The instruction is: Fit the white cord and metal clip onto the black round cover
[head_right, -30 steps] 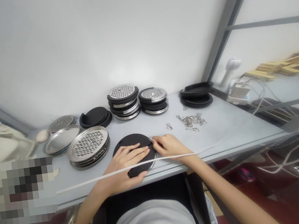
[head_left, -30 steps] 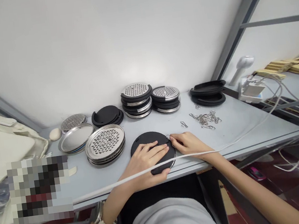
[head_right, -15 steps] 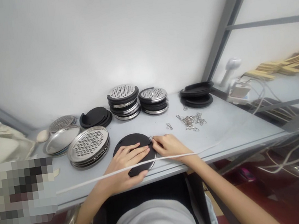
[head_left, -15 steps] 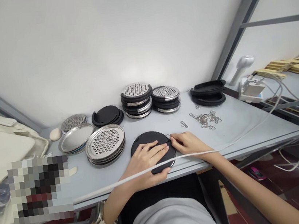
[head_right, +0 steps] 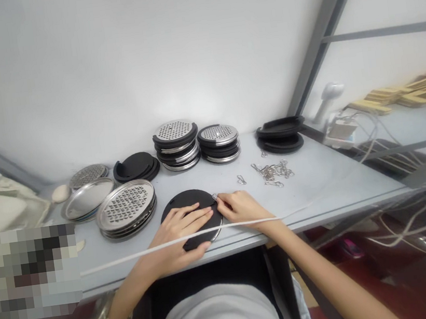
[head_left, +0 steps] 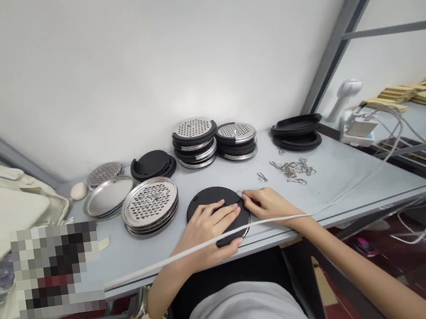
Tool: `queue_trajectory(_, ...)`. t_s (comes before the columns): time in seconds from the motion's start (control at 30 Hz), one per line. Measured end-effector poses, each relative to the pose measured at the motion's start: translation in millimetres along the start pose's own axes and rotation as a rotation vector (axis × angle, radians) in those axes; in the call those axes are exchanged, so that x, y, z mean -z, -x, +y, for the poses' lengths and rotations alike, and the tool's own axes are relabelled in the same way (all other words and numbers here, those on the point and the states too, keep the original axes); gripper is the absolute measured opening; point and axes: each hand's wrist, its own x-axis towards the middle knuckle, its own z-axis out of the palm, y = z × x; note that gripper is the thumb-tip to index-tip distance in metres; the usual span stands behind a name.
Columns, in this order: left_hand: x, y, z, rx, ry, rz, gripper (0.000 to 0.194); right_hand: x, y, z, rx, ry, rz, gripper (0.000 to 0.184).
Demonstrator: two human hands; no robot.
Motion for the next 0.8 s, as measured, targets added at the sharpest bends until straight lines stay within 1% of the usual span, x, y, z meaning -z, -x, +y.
queue_trajectory(0.8, -0.5, -0.4, -0.3, 0.003, 0.005, -0.005, 0.055, -1.7, -0.6, 1.3, 0.004, 0.018, 0.01, 0.031)
